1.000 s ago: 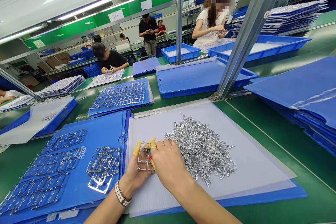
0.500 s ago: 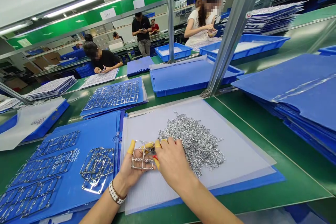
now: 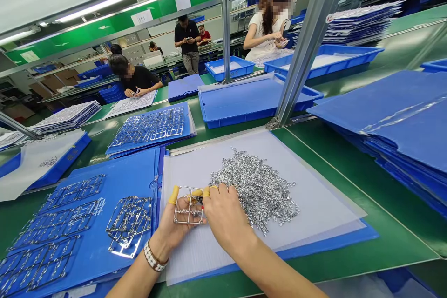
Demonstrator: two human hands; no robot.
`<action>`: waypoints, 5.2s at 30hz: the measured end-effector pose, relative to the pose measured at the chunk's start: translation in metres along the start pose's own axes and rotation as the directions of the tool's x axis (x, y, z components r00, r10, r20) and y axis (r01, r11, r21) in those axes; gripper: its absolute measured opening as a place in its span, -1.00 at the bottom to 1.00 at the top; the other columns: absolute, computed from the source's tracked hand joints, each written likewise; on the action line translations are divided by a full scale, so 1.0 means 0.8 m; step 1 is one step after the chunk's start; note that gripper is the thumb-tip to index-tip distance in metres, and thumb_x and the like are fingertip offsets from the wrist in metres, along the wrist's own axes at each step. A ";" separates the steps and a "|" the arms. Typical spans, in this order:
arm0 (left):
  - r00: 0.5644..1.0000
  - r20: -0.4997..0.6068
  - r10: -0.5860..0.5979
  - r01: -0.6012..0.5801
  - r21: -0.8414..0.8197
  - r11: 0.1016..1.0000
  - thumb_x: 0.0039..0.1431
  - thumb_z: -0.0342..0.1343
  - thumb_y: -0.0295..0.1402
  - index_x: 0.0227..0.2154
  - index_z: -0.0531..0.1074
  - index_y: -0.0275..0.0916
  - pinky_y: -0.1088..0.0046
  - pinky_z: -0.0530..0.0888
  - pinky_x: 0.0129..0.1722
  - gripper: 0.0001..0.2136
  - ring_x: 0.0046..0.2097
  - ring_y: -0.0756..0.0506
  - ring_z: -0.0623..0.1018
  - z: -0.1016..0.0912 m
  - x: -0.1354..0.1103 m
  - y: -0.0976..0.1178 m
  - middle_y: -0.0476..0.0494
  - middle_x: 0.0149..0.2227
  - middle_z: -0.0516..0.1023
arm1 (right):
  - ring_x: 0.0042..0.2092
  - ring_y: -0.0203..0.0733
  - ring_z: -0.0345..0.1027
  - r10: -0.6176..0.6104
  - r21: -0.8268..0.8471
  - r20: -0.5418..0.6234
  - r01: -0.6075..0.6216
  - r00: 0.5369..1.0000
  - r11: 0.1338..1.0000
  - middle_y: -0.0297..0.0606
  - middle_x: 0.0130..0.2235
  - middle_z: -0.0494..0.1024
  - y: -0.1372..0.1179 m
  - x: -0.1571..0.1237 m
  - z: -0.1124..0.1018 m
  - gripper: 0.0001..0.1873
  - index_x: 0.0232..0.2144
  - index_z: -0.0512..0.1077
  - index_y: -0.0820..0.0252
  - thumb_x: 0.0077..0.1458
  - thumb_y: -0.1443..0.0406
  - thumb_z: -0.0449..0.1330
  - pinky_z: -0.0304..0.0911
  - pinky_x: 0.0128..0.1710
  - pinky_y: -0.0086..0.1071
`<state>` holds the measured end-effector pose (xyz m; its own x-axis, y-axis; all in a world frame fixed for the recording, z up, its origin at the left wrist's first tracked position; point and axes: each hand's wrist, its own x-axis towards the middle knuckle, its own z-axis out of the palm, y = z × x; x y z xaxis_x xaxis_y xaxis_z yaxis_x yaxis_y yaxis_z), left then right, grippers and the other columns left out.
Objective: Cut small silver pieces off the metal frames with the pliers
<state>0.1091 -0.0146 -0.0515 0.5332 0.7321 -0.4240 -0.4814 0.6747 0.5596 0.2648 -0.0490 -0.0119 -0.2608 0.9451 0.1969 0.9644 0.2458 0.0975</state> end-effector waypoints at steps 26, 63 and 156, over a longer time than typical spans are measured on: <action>1.000 -0.010 0.000 0.000 0.001 1.000 0.20 -0.14 0.05 -0.13 0.48 -0.47 0.34 0.44 -0.30 -0.40 -0.28 -0.15 0.54 0.007 -0.003 0.008 -0.39 -0.15 0.56 | -0.31 -0.09 0.31 -0.024 0.053 -0.030 0.025 0.999 0.998 -0.21 -0.39 0.49 -0.011 -0.026 0.001 -0.76 -0.21 0.45 0.21 0.01 0.42 0.17 0.04 -0.34 -0.21; 0.935 -0.106 0.337 -0.353 -0.219 0.910 0.22 -0.07 -0.10 -0.03 0.45 -0.30 0.20 0.31 0.10 -0.57 0.05 -0.24 0.45 0.006 -0.003 0.000 -0.28 0.01 0.49 | -0.26 -0.08 0.35 0.033 0.279 -0.089 -0.007 0.996 0.960 -0.23 -0.31 0.51 -0.037 0.015 0.010 -0.70 -0.19 0.42 0.17 -0.01 0.23 0.28 0.19 -0.25 -0.24; 0.972 -0.028 0.233 -0.234 -0.215 0.948 0.23 -0.12 -0.07 -0.02 0.44 -0.24 0.24 0.45 -0.14 -0.55 0.05 -0.23 0.44 0.000 -0.003 0.005 -0.26 0.10 0.41 | -0.15 0.02 0.32 0.134 0.174 0.157 -0.161 0.978 0.972 -0.13 -0.23 0.51 -0.012 0.005 0.009 -0.79 -0.24 0.42 0.22 0.08 0.24 0.14 0.08 -0.21 -0.19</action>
<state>0.1057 -0.0138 -0.0482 0.3865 0.8717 -0.3013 -0.7306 0.4887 0.4768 0.2544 -0.0458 -0.0187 -0.1189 0.9915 0.0529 0.9866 0.1239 -0.1064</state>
